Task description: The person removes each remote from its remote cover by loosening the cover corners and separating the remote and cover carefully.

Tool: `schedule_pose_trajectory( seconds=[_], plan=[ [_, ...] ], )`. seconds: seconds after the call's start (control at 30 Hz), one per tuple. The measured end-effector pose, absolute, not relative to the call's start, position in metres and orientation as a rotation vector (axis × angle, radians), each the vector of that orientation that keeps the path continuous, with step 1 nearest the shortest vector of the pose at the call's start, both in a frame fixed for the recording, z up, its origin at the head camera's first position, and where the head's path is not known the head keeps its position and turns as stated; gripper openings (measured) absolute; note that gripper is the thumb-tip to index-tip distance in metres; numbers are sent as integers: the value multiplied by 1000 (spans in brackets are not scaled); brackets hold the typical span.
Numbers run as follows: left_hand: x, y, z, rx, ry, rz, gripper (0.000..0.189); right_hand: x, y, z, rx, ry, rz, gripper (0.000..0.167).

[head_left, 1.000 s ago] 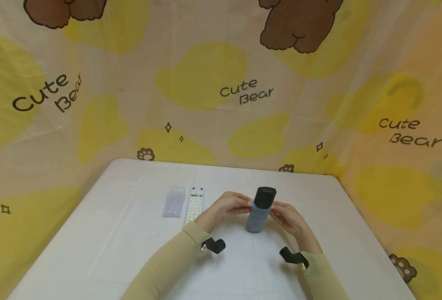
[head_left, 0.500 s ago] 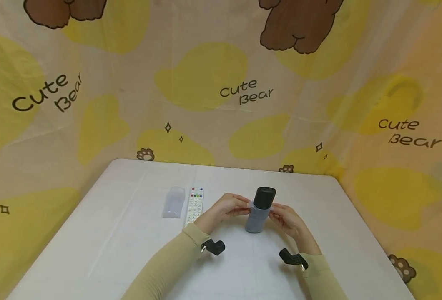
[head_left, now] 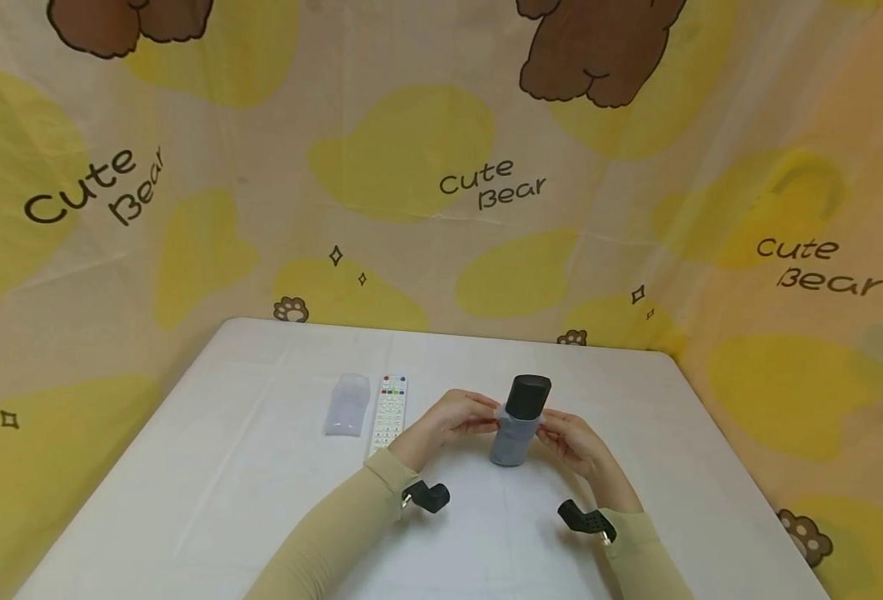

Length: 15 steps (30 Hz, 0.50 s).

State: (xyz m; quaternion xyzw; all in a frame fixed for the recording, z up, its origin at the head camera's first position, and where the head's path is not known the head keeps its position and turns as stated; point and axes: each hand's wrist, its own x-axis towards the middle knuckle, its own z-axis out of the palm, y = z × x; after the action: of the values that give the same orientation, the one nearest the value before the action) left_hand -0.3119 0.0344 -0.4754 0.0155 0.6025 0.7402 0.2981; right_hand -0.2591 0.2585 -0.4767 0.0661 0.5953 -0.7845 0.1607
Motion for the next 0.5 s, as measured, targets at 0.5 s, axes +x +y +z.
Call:
schedule_pose_trajectory(
  seconds=[0.5],
  plan=[
    [-310,33,-476,35,1601,1953,24,-259,261,-479,137,1762,-2167,20]
  ],
)
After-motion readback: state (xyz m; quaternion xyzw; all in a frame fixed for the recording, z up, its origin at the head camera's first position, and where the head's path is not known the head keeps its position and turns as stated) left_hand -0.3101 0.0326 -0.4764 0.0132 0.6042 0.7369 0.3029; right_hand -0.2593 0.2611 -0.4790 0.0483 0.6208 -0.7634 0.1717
